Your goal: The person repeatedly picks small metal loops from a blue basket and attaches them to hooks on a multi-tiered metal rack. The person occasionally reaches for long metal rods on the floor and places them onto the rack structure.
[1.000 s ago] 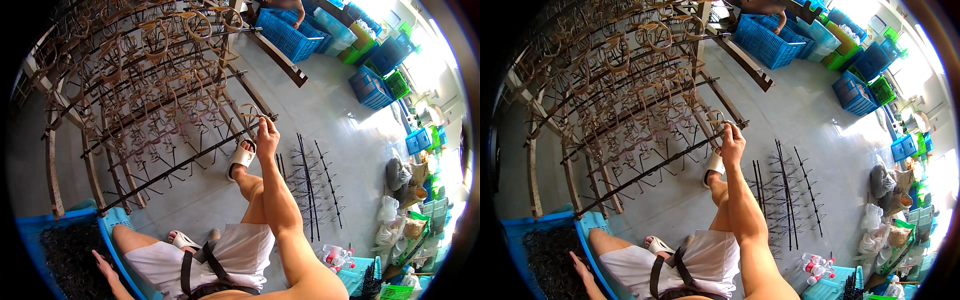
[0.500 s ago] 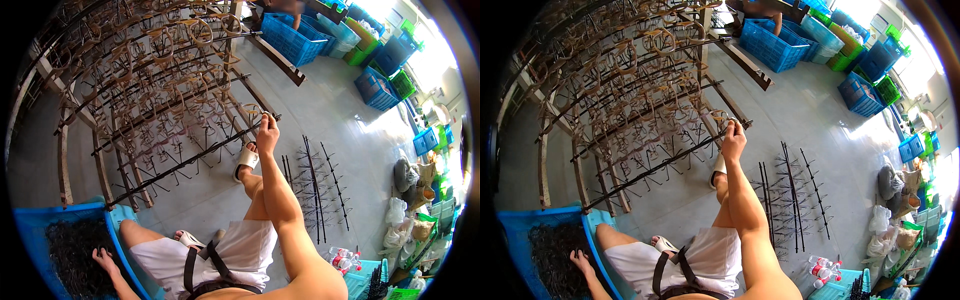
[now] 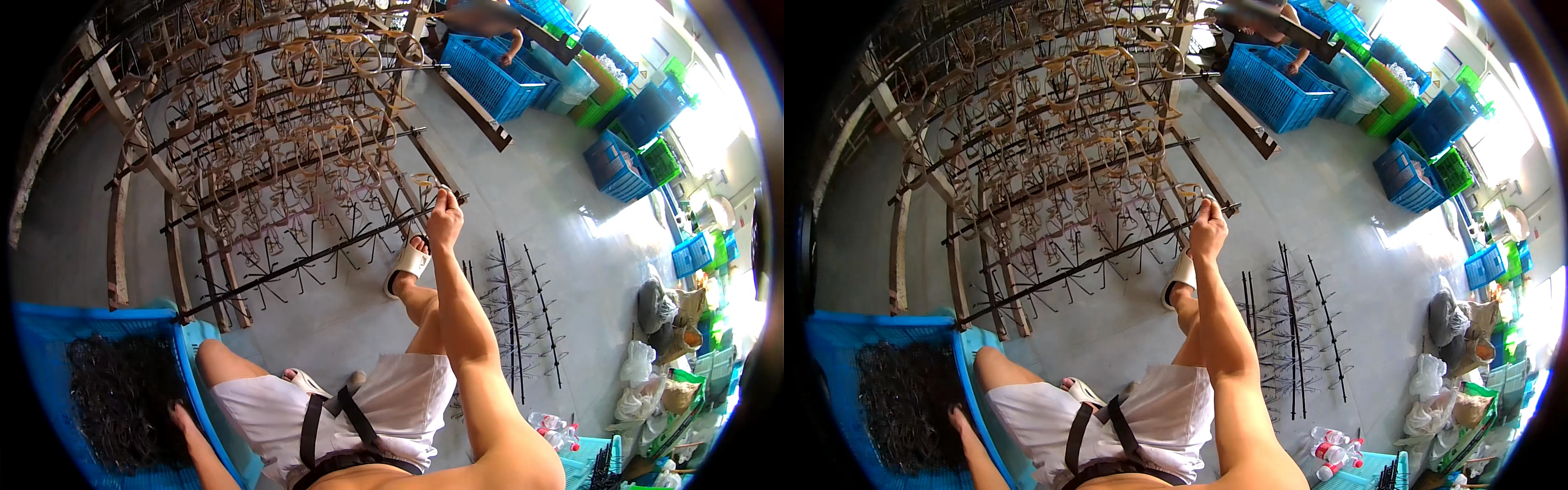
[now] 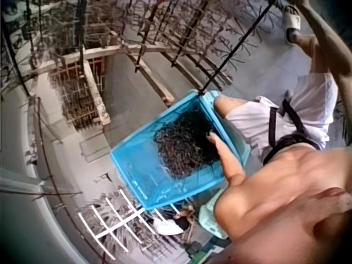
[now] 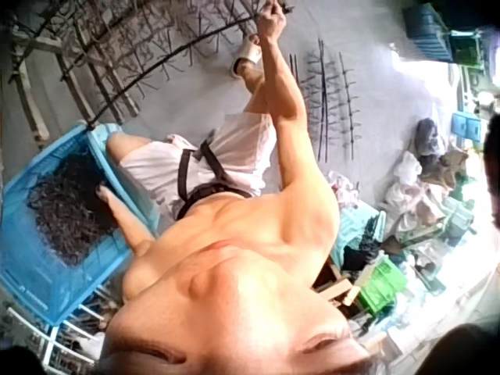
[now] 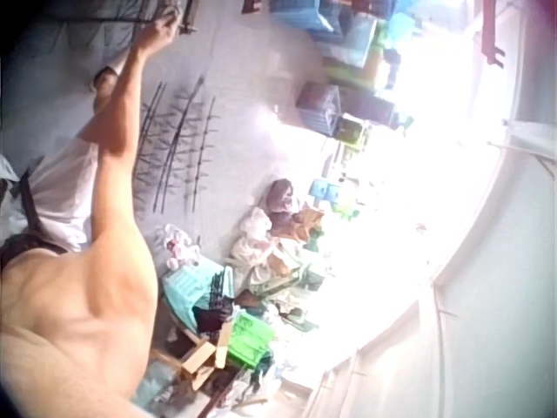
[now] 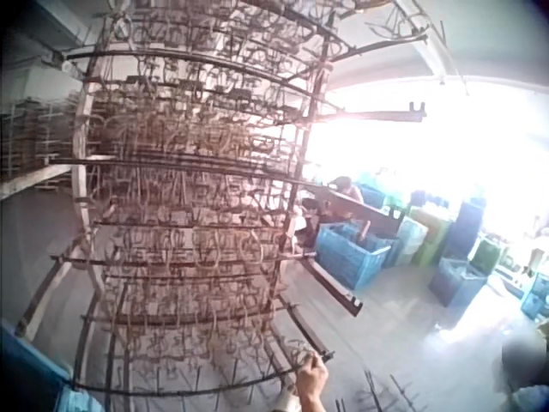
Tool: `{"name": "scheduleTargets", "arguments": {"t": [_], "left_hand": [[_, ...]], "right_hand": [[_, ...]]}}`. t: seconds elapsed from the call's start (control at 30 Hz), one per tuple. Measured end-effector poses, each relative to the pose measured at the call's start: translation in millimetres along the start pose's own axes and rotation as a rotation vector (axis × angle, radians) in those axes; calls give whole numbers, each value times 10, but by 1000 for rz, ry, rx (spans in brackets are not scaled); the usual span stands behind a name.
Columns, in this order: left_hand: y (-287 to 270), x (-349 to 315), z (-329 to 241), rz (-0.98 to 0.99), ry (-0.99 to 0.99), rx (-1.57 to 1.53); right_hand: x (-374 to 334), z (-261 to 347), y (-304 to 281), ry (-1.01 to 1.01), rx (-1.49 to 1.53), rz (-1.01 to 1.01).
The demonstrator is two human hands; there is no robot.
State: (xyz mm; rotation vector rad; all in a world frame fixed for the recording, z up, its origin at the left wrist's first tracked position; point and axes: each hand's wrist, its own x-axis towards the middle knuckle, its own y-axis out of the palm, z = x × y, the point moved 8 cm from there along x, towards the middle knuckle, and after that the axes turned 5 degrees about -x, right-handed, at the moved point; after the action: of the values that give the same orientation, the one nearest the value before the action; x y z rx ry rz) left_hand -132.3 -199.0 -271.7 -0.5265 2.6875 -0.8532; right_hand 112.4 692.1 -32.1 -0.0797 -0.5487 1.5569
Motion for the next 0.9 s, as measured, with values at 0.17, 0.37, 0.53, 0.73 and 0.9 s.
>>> {"name": "scheduleTargets", "arguments": {"t": [0.17,0.37,0.53,0.73,0.9], "left_hand": [[-86,15,217,-90,21,99],[-154,-116,509,1,3,224],[-462,-823,-265,-211,-145,-79],[-679,-1613,-2179,-160,31,-797],[-144,-2202,-2842,359,-117,-991]], "right_hand": [[38,-44,-32,43,37,-4],[228,-303,166,377,604,378],[172,-217,-42,360,567,128],[-1392,1105,125,-318,161,357],[-3564,2167,486,-663,443,1127]]}}
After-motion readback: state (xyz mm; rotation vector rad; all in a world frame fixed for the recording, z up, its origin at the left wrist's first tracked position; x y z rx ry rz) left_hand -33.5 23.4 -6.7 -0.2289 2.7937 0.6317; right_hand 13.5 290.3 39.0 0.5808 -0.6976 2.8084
